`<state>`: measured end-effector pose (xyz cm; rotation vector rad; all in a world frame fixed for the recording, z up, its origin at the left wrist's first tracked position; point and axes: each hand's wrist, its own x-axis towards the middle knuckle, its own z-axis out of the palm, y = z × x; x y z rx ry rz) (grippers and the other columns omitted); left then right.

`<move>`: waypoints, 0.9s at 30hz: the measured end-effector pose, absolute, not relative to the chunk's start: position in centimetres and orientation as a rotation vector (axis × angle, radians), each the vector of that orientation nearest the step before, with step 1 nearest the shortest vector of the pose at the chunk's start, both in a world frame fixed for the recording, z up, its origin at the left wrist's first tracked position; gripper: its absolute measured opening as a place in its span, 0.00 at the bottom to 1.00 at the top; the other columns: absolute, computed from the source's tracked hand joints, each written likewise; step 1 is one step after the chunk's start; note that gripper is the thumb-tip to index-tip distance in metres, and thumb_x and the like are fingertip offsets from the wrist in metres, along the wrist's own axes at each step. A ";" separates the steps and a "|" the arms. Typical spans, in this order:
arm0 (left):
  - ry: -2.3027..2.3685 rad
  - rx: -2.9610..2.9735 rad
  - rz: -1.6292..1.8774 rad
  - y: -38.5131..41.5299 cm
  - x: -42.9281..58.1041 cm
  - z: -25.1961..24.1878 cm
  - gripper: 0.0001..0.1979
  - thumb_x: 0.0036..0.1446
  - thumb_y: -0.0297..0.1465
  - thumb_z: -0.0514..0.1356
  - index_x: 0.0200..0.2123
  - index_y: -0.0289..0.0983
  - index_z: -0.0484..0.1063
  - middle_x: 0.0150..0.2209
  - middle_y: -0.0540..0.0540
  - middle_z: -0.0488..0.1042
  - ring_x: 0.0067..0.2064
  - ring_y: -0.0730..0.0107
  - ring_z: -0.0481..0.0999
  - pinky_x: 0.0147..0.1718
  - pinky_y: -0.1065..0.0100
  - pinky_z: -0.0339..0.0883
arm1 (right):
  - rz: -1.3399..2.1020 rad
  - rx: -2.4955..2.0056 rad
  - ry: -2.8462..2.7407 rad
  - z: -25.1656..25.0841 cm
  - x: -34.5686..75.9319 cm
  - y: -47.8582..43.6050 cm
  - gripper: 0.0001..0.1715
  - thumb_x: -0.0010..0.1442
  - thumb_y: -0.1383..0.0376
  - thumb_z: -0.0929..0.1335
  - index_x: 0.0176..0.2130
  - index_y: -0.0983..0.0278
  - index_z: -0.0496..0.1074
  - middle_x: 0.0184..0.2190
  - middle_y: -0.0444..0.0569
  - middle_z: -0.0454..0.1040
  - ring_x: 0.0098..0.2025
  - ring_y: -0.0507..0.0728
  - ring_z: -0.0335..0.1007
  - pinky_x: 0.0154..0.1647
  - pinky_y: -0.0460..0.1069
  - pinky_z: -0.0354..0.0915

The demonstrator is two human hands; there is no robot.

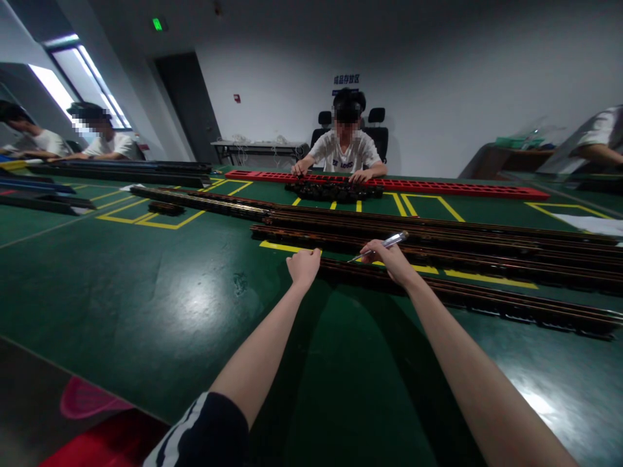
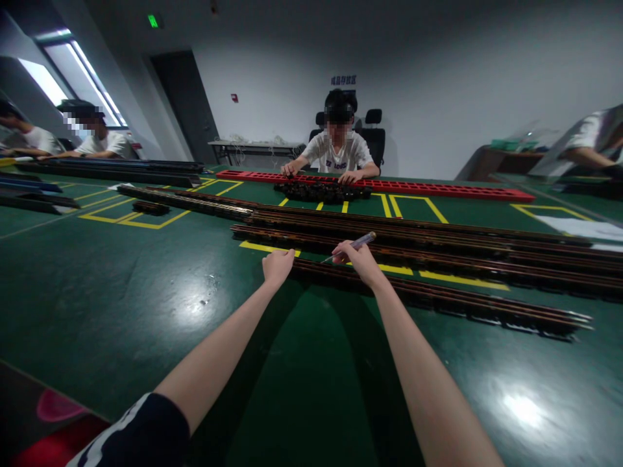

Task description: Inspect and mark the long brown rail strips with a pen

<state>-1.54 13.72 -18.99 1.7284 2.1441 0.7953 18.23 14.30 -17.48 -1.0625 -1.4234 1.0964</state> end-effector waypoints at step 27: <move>2.159 1.752 0.775 13.6 -1.6 -18.9 0.23 0.61 0.36 0.46 0.22 0.37 0.75 0.30 0.42 0.79 0.36 0.61 0.77 0.47 0.61 0.63 | 1.084 -1.051 -1.274 -17.4 18.3 14.3 0.09 0.40 0.62 0.66 0.15 0.63 0.71 0.14 0.45 0.68 0.20 0.52 0.65 0.26 0.48 0.65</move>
